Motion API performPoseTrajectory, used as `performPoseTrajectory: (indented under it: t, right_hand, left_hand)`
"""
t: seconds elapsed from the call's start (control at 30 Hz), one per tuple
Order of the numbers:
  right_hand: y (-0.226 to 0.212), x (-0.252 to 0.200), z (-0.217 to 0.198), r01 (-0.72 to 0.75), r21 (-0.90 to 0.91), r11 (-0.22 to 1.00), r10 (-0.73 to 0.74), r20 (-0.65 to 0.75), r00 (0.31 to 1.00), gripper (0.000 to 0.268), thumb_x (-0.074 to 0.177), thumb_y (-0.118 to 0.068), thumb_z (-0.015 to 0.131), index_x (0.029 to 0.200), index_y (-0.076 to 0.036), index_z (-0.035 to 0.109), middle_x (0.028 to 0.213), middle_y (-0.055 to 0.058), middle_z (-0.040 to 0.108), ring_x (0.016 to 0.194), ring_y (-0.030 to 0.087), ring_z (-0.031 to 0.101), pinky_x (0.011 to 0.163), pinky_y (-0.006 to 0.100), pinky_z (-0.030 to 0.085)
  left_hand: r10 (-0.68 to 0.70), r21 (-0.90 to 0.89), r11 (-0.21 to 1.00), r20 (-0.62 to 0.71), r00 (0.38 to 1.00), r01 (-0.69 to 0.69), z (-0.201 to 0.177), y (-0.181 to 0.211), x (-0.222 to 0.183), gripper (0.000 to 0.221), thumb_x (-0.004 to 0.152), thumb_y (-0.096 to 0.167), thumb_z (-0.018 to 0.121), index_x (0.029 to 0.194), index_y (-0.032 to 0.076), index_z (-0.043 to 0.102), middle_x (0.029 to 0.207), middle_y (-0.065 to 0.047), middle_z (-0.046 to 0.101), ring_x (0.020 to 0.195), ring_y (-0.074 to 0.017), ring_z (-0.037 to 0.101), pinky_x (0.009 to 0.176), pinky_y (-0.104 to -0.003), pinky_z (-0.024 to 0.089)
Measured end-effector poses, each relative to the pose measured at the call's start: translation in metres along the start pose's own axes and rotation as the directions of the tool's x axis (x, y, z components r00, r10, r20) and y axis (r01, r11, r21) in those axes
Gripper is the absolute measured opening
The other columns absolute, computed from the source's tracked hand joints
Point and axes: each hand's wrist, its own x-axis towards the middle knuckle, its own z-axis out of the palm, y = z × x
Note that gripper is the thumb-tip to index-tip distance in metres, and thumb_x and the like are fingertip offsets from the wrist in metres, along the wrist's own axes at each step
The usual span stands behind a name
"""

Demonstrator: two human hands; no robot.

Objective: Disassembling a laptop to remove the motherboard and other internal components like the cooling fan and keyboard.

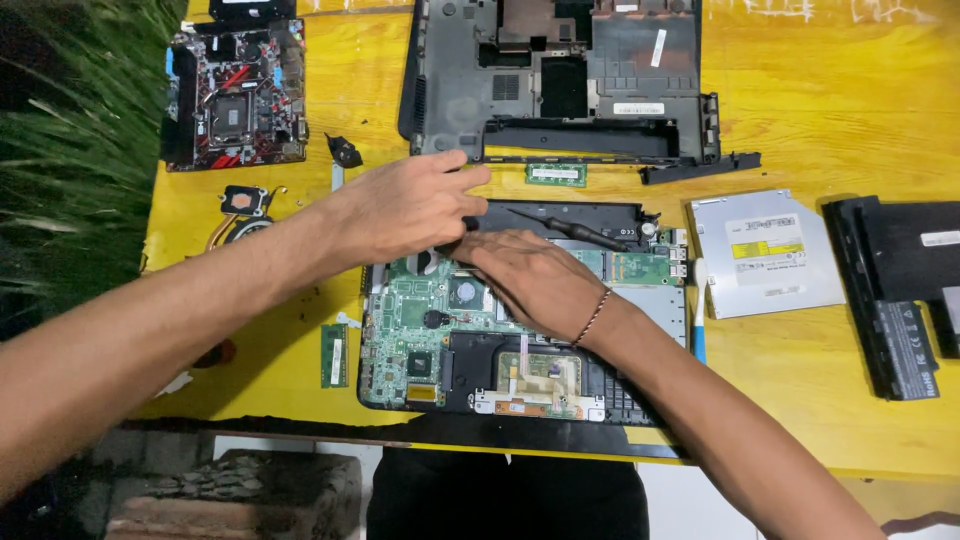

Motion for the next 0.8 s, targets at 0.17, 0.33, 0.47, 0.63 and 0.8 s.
performPoseTrajectory:
  t: [0.17, 0.33, 0.47, 0.63, 0.8]
  right_hand:
    - [0.006, -0.003, 0.010, 0.014, -0.001, 1.000, -0.014, -0.033, 0.999, 0.024, 0.107, -0.013, 0.048, 0.124, -0.005, 0.062, 0.124, 0.018, 0.072, 0.122, 0.033, 0.067, 0.102, 0.045, 0.052]
    - [0.006, -0.003, 0.011, 0.024, 0.019, 1.000, -0.023, -0.039, 0.999, 0.023, 0.107, -0.012, 0.047, 0.123, -0.003, 0.062, 0.123, 0.020, 0.072, 0.121, 0.034, 0.067, 0.101, 0.046, 0.052]
    - [0.007, -0.003, 0.009, 0.031, 0.020, 0.999, -0.030, -0.048, 0.998, 0.024, 0.107, -0.011, 0.047, 0.125, -0.003, 0.062, 0.123, 0.020, 0.072, 0.122, 0.034, 0.066, 0.102, 0.045, 0.051]
    - [0.000, 0.002, -0.002, 0.027, 0.066, 0.997, -0.027, -0.004, 1.000, 0.028, 0.107, -0.011, 0.047, 0.131, -0.003, 0.060, 0.128, 0.022, 0.070, 0.126, 0.034, 0.065, 0.105, 0.045, 0.049]
    - [-0.005, 0.002, -0.009, 0.000, 0.079, 0.997, -0.002, 0.032, 0.999, 0.030, 0.107, -0.009, 0.047, 0.133, -0.001, 0.059, 0.130, 0.025, 0.069, 0.126, 0.036, 0.064, 0.107, 0.047, 0.049]
  left_hand:
    - [0.008, 0.024, 1.000, 0.061, 0.998, -0.009, -0.007, 0.001, 0.002, 0.009, 0.083, 0.013, 0.073, 0.079, 0.019, 0.079, 0.099, 0.006, 0.070, 0.103, -0.0203, 0.053, 0.090, -0.036, 0.037]
    - [0.007, 0.068, 0.998, 0.155, 0.988, -0.018, -0.021, 0.001, 0.006, 0.009, 0.086, 0.013, 0.074, 0.084, 0.019, 0.081, 0.100, 0.006, 0.073, 0.103, -0.0182, 0.053, 0.089, -0.035, 0.038]
    - [0.036, 0.097, 0.993, 0.272, 0.962, -0.065, -0.020, -0.005, 0.002, 0.008, 0.088, 0.016, 0.073, 0.085, 0.018, 0.079, 0.102, 0.003, 0.075, 0.103, -0.0194, 0.053, 0.088, -0.036, 0.038]
    - [-0.016, 0.093, 0.996, 0.297, 0.955, -0.012, -0.034, -0.017, -0.007, 0.011, 0.079, 0.019, 0.075, 0.090, 0.018, 0.077, 0.101, 0.001, 0.070, 0.100, -0.0197, 0.053, 0.086, -0.037, 0.041]
    - [-0.196, -0.070, 0.969, 0.368, 0.909, 0.238, -0.026, -0.018, -0.026, 0.019, 0.082, 0.019, 0.070, 0.099, 0.017, 0.078, 0.093, -0.001, 0.066, 0.094, -0.0206, 0.051, 0.086, -0.037, 0.042]
